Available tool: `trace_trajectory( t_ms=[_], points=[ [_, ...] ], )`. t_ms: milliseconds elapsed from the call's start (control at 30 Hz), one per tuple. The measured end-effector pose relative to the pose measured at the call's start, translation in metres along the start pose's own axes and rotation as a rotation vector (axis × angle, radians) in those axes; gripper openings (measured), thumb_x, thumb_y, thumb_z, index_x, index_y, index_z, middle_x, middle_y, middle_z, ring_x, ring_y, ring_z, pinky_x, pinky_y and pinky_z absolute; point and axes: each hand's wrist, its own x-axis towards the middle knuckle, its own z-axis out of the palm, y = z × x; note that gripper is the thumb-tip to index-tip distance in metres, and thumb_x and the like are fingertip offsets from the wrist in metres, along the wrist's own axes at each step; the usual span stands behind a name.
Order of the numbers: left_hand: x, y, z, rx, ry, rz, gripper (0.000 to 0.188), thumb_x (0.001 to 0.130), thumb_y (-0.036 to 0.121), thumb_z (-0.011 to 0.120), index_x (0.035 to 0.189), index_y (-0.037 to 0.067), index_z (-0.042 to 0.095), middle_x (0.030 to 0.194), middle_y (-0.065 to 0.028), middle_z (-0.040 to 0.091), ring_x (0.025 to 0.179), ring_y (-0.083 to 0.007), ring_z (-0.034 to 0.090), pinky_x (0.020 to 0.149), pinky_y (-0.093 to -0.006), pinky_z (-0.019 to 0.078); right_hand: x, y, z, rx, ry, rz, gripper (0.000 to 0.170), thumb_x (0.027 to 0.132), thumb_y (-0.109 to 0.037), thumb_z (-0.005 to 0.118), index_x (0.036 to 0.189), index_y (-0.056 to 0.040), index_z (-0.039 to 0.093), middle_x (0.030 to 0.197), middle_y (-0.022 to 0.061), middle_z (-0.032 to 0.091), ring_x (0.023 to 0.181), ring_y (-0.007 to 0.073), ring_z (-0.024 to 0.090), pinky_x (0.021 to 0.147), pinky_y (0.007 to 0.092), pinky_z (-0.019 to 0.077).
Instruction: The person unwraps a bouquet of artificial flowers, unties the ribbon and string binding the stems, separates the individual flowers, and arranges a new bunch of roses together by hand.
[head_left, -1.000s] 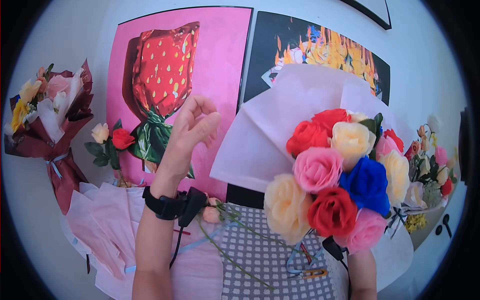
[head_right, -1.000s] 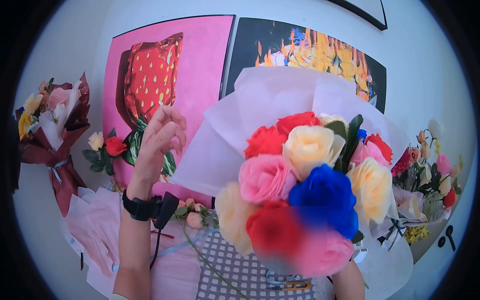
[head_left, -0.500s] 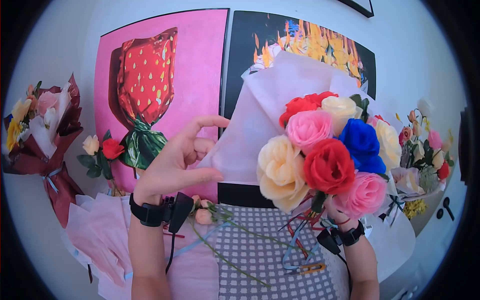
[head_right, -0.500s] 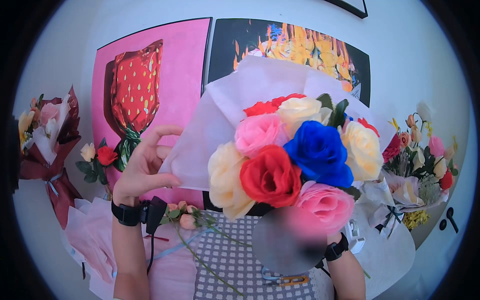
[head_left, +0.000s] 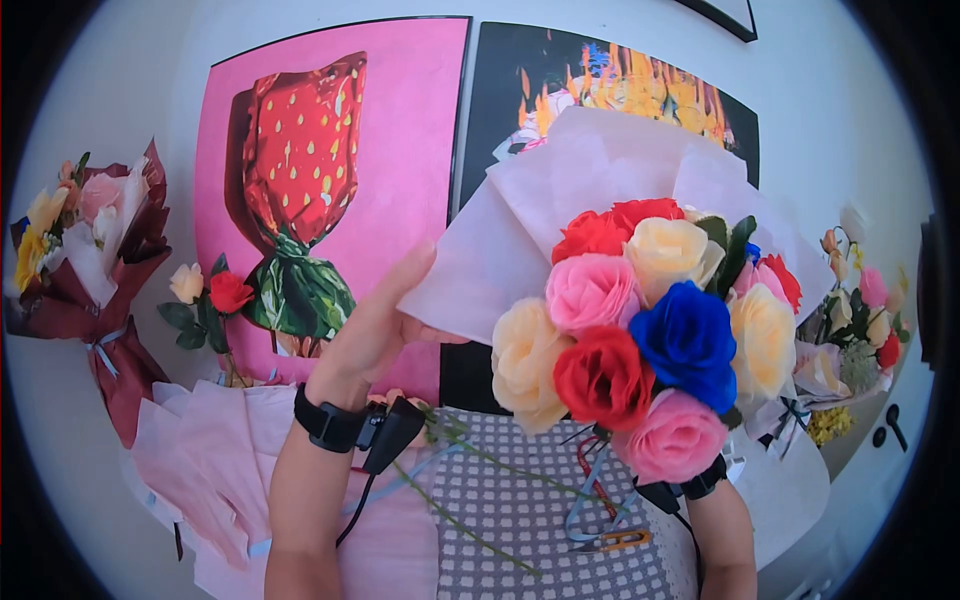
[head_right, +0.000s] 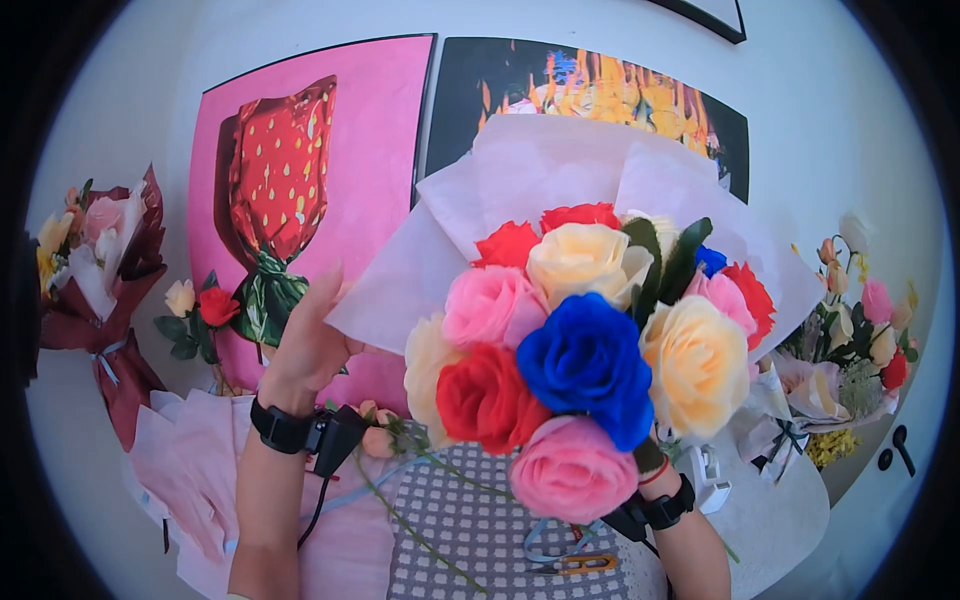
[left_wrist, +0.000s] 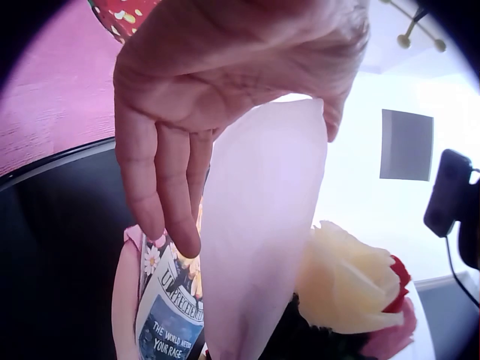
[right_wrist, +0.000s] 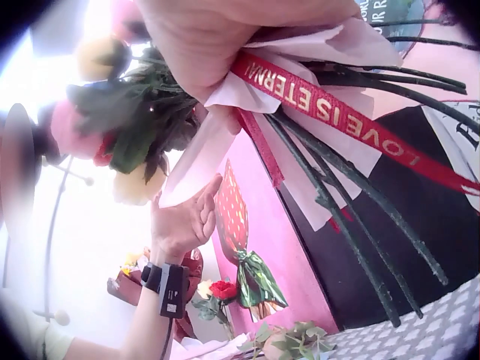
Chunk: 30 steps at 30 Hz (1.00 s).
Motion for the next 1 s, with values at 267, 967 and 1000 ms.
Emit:
trace_trajectory(
  t_ms=[267, 967, 1000],
  points=[
    [0.004, 0.003, -0.004, 0.167, 0.039, 0.028, 0.02, 0.08, 0.017, 0.063, 0.093, 0.0, 0.062, 0.085, -0.0072, 0.064, 0.071, -0.0113, 0.061, 0.06, -0.0223, 0.0483, 0.016, -0.006, 0.006, 0.161, -0.057, 0.013, 0.046, 0.085, -0.026, 0.053, 0.124, -0.0085, 0.038, 0.116, 0.0069, 0.049, 0.105, 0.0179, 0.048, 0.093, 0.0332, 0.0375],
    [0.006, 0.005, -0.005, 0.369, 0.137, 0.301, 0.012, 0.084, 0.014, 0.058, 0.082, 0.006, 0.05, 0.067, 0.0053, 0.054, 0.059, -0.0009, 0.045, 0.054, -0.0169, 0.0352, 0.022, -0.008, 0.032, 0.59, -0.106, 0.052, 0.044, 0.084, -0.022, 0.054, 0.123, -0.0074, 0.039, 0.116, 0.0069, 0.05, 0.106, 0.0179, 0.048, 0.094, 0.0328, 0.037],
    [0.005, 0.006, 0.0, 0.285, 0.134, 0.238, 0.016, 0.081, 0.011, 0.06, 0.091, 0.005, 0.049, 0.067, 0.0041, 0.055, 0.06, -0.0014, 0.047, 0.055, -0.017, 0.0365, 0.025, -0.011, 0.033, 0.61, -0.11, 0.054, 0.044, 0.084, -0.022, 0.054, 0.123, -0.0074, 0.039, 0.116, 0.0069, 0.05, 0.106, 0.0179, 0.048, 0.094, 0.0328, 0.0369]
  ],
)
